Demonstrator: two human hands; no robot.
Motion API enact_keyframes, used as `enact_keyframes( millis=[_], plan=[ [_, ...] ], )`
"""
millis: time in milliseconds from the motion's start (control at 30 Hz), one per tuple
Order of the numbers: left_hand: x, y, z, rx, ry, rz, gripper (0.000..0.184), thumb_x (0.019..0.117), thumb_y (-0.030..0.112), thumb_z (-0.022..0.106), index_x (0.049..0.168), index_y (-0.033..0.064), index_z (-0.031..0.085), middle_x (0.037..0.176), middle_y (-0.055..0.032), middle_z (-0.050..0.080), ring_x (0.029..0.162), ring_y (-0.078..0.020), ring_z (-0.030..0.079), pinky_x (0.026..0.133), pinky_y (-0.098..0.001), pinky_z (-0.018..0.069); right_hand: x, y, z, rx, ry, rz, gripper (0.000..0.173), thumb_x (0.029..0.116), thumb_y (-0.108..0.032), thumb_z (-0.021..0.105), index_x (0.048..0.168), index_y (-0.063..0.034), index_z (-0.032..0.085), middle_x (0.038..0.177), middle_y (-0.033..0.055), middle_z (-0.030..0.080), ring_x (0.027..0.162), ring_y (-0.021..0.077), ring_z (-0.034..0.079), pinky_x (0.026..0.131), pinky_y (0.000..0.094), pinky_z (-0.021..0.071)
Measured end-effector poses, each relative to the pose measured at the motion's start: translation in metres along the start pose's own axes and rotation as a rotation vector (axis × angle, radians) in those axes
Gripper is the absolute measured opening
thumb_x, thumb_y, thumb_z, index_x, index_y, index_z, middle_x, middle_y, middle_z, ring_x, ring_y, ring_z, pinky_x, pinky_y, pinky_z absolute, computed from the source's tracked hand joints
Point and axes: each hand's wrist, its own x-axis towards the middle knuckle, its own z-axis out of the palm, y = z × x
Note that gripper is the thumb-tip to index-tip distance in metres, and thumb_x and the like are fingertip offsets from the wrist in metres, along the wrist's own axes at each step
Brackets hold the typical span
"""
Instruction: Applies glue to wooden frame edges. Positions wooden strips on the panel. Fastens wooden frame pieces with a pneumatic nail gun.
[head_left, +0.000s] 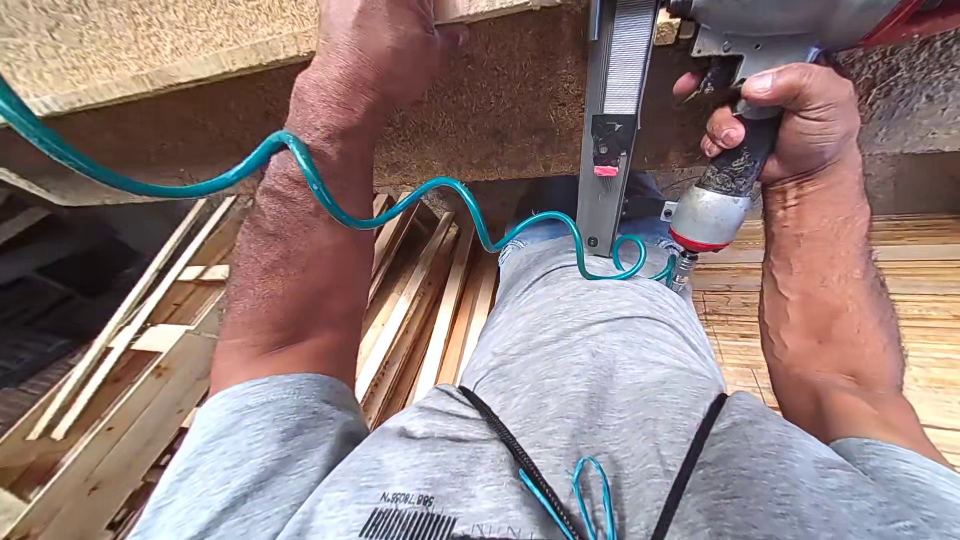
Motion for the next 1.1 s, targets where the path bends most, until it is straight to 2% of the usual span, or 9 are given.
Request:
enact_keyframes(
  millis=[200, 333, 600, 733, 867, 967, 1100],
  plan=[
    [0.002, -0.002, -0.003, 0.007, -0.029, 0.062, 0.031, 0.1, 0.035, 0.062, 0.104, 0.0056, 0.07, 0.098, -0.0236, 0.069, 0.095, -0.046, 0.067, 0.078, -0.0722, 0.0461, 0.003, 0.001, -0.001, 0.014, -0.006, -0.006, 0.02, 0.0951, -0.011, 0.051, 0.11, -0.0074, 0.064, 0.114, 0.0151, 0.074, 0.059, 0.0132, 0.064, 0.052, 0.0272, 0.0553],
    [0.003, -0.005, -0.002, 0.011, 0.0, 0.106, 0.028, 0.1004, 0.034, 0.061, 0.117, 0.0139, 0.072, 0.105, -0.02, 0.072, 0.1, -0.0432, 0.068, 0.083, -0.0714, 0.0473, 0.003, 0.001, -0.001, 0.01, 0.004, -0.001, 0.019, 0.0949, -0.011, 0.051, 0.11, -0.008, 0.063, 0.113, 0.015, 0.074, 0.059, 0.0137, 0.065, 0.052, 0.0277, 0.0557],
    [0.004, -0.008, 0.0, 0.039, 0.029, 0.145, 0.03, 0.0991, 0.035, 0.061, 0.116, 0.0128, 0.071, 0.104, -0.0197, 0.072, 0.1, -0.0425, 0.069, 0.084, -0.0692, 0.048, 0.004, 0.001, -0.002, -0.025, 0.005, 0.016, 0.02, 0.0937, -0.012, 0.052, 0.109, -0.0075, 0.064, 0.111, 0.0147, 0.074, 0.058, 0.0135, 0.064, 0.052, 0.0283, 0.0556],
    [0.004, -0.008, 0.001, 0.03, 0.034, 0.138, 0.03, 0.0985, 0.035, 0.062, 0.118, 0.015, 0.072, 0.106, -0.0172, 0.073, 0.101, -0.0386, 0.069, 0.087, -0.0663, 0.0495, 0.004, -0.001, -0.002, -0.025, 0.01, 0.028, 0.019, 0.0932, -0.011, 0.053, 0.109, -0.0072, 0.063, 0.11, 0.0145, 0.074, 0.057, 0.0136, 0.064, 0.053, 0.0282, 0.0563],
    [0.003, -0.009, 0.001, 0.016, 0.049, 0.149, 0.029, 0.0987, 0.034, 0.062, 0.117, 0.0147, 0.072, 0.104, -0.0169, 0.073, 0.101, -0.0375, 0.07, 0.088, -0.0649, 0.0499, 0.002, -0.001, -0.005, -0.022, 0.007, 0.018, 0.016, 0.0924, -0.013, 0.056, 0.105, -0.0073, 0.063, 0.101, 0.011, 0.073, 0.056, 0.0124, 0.061, 0.053, 0.0281, 0.0558],
    [0.002, -0.01, 0.001, 0.028, 0.044, 0.136, 0.03, 0.1002, 0.034, 0.06, 0.123, 0.0171, 0.071, 0.107, -0.0184, 0.074, 0.103, -0.0397, 0.071, 0.089, -0.0669, 0.0502, 0.0, -0.002, -0.002, 0.0, -0.028, -0.026, 0.019, 0.0904, -0.012, 0.061, 0.108, -0.0067, 0.063, 0.103, 0.0142, 0.074, 0.056, 0.0147, 0.064, 0.052, 0.0295, 0.0566],
    [0.004, -0.011, 0.001, 0.033, 0.037, 0.128, 0.03, 0.1001, 0.035, 0.06, 0.123, 0.0184, 0.071, 0.108, -0.0181, 0.074, 0.103, -0.0404, 0.071, 0.089, -0.0676, 0.05, 0.0, -0.003, 0.001, 0.005, -0.052, -0.056, 0.021, 0.0897, -0.011, 0.062, 0.11, -0.0071, 0.064, 0.106, 0.0166, 0.074, 0.056, 0.0161, 0.064, 0.051, 0.0305, 0.0565]
  ],
)
